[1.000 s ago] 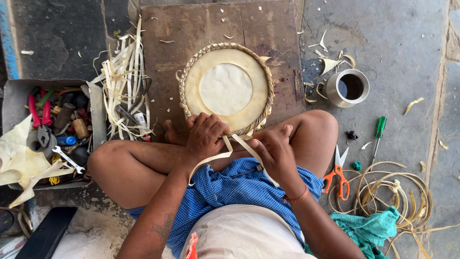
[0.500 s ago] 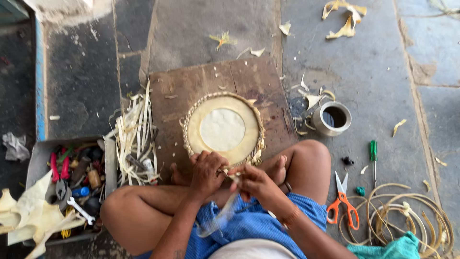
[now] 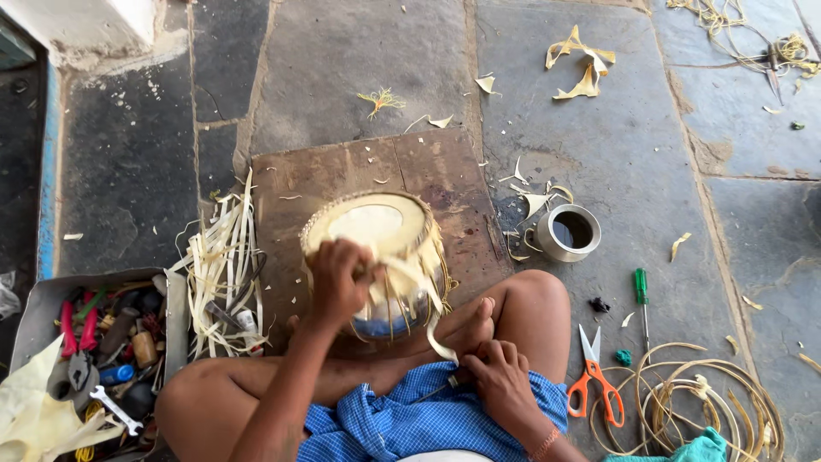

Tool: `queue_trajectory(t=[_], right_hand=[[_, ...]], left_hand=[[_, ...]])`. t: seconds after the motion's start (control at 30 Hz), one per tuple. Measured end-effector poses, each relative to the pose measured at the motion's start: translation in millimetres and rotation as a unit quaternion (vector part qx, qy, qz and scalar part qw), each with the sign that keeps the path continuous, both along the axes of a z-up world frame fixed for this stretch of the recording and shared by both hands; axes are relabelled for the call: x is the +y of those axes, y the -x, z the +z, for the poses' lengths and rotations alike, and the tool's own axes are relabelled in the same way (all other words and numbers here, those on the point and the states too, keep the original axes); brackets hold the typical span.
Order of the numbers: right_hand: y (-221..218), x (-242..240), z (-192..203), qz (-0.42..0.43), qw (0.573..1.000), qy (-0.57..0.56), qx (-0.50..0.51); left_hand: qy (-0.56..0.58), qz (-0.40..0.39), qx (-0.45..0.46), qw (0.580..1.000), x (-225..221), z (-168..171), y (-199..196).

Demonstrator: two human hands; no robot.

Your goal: The person is repairing a drum by hand. They use a sharp metal awl to thread and tighten leather straps through the drumhead and around the wooden body, trimming excess material with scissors.

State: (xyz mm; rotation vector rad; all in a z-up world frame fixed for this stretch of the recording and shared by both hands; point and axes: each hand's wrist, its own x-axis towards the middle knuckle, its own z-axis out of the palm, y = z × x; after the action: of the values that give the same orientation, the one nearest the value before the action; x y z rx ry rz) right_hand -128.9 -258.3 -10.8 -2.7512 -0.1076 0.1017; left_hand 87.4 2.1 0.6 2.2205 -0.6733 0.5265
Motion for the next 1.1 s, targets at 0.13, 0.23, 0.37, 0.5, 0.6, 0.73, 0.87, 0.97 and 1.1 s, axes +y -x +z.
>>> queue_trajectory(t=[0.13, 0.23, 0.37, 0.5, 0.6, 0.73, 0.87, 0.97, 1.1], right_hand=[[-8.9, -13.4, 3.8, 0.008, 0.999, -0.050, 0.019], [-21.5, -34.6, 29.6, -0.025, 0.977, -0.168, 0.126], [-32.4, -33.5, 69.2, -0.102, 0.924, -0.330, 0.166], [-59.0, 0.6, 89.6, 0.039, 0.934, -0.336, -0.112], [-78.5, 18.0, 97.3, -0.061, 0.956, -0.279, -0.060], [-95.7, 26.4, 99.8, -0.071, 0.957, -0.279, -0.044], [-102.4, 24.4, 92.8, -0.105, 0.922, -0.372, 0.010], [-100.9, 19.7, 87.1, -0.145, 0.845, -0.499, 0.127], [-98.2, 17.2, 77.7, -0.166, 0.720, -0.651, 0.173]], left_hand=[[0.032, 0.067, 0.068, 0.995, -4.6, -2.4, -49.8], [0.039, 0.114, 0.128, 0.984, -9.7, -6.1, -73.0], [0.064, 0.073, 0.174, 0.980, -13.7, -3.0, -78.8], [0.102, -0.032, 0.132, 0.985, -15.8, 8.6, -72.8], [0.083, -0.020, 0.105, 0.991, -19.0, 13.5, -65.3], [0.070, -0.013, 0.128, 0.989, -23.2, 18.3, -62.7], [0.057, 0.004, 0.106, 0.993, -25.5, 21.5, -58.3], [0.048, 0.011, 0.102, 0.994, -26.1, 23.1, -52.9], [0.036, 0.023, 0.078, 0.996, -31.3, 24.9, -50.6]])
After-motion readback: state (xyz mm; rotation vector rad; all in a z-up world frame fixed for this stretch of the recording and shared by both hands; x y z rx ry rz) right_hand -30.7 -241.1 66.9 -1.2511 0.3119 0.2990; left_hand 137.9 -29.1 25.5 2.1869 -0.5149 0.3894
